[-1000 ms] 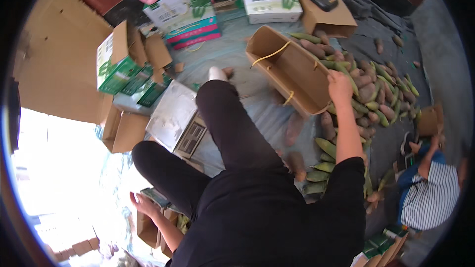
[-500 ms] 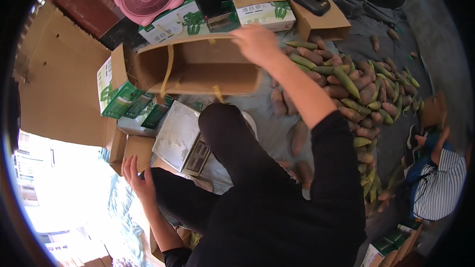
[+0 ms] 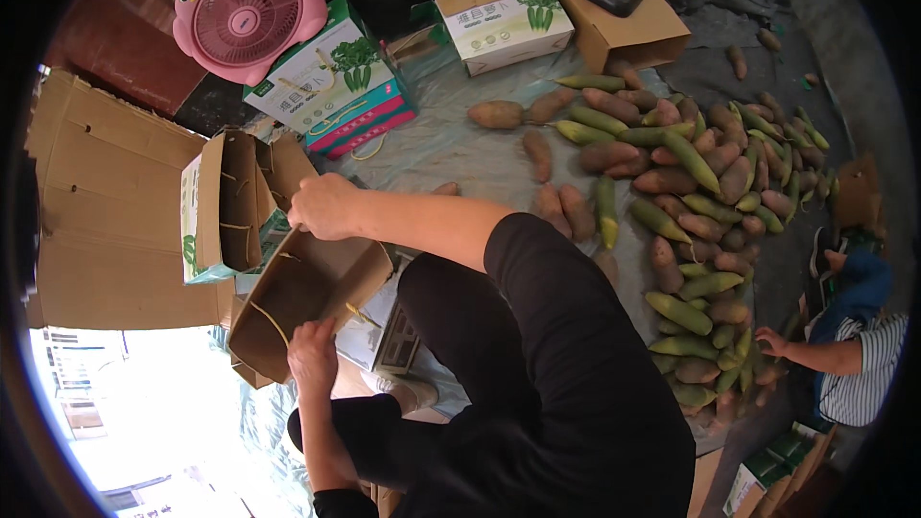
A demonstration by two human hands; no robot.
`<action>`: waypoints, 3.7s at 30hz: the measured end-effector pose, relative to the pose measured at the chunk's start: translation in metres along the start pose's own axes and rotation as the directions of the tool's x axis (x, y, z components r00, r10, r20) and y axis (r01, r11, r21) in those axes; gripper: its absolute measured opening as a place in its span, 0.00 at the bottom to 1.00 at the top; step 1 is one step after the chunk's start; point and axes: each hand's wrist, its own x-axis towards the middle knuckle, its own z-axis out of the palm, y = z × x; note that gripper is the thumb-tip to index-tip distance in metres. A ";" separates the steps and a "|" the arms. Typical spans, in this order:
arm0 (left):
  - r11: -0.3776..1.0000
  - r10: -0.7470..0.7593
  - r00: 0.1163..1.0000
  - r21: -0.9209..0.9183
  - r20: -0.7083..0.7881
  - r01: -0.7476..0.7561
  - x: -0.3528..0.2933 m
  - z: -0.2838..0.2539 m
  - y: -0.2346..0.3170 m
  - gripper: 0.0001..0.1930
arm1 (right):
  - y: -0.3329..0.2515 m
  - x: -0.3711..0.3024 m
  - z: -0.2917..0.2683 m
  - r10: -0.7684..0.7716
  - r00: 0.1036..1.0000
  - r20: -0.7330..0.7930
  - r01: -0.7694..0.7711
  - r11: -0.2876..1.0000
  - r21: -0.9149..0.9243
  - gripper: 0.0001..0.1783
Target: Sort and pack cucumbers into cardboard boxes and weigh them.
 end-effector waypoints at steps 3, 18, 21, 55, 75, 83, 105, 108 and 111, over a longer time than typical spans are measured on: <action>0.999 0.017 1.000 -0.028 0.021 -0.017 0.002 0.019 0.004 0.12 | 0.031 0.001 0.024 0.027 0.998 0.061 -0.032 0.995 0.095 0.09; 0.959 -0.175 0.981 -0.212 0.086 0.190 0.028 0.065 -0.043 0.06 | 0.316 -0.046 0.101 0.703 0.711 -0.007 -0.701 0.708 -0.080 0.12; 0.957 -0.173 0.980 -0.218 0.102 0.192 0.036 0.066 -0.046 0.05 | 0.354 -0.057 0.071 0.803 0.586 -0.111 -0.800 0.551 -0.238 0.13; 0.974 -0.167 0.965 -0.117 0.204 0.193 0.017 0.071 -0.025 0.13 | 0.387 -0.093 0.059 0.856 0.415 0.308 -0.791 0.507 -0.342 0.23; 0.963 -0.182 0.976 -0.181 0.118 0.202 0.011 0.082 -0.011 0.07 | 0.390 -0.162 -0.020 0.595 0.767 -0.240 -0.549 0.415 -0.726 0.06; 0.978 -0.110 0.987 -0.165 0.121 0.129 0.015 0.069 -0.012 0.14 | 0.383 -0.089 -0.028 0.459 0.783 -0.420 -0.615 0.467 -0.636 0.07; 0.972 -0.177 0.975 -0.134 0.133 0.195 0.004 0.083 -0.001 0.11 | 0.344 -0.187 0.107 0.852 0.523 -0.015 -0.760 0.458 -0.461 0.13; 0.972 -0.156 0.979 -0.156 0.130 0.176 -0.002 0.091 -0.008 0.11 | 0.331 -0.214 0.115 0.846 0.521 -0.111 -0.801 0.440 -0.406 0.12; 0.973 -0.155 0.981 -0.153 0.117 0.172 0.001 0.087 -0.005 0.12 | 0.297 -0.239 0.127 0.842 0.529 -0.102 -0.817 0.473 -0.329 0.10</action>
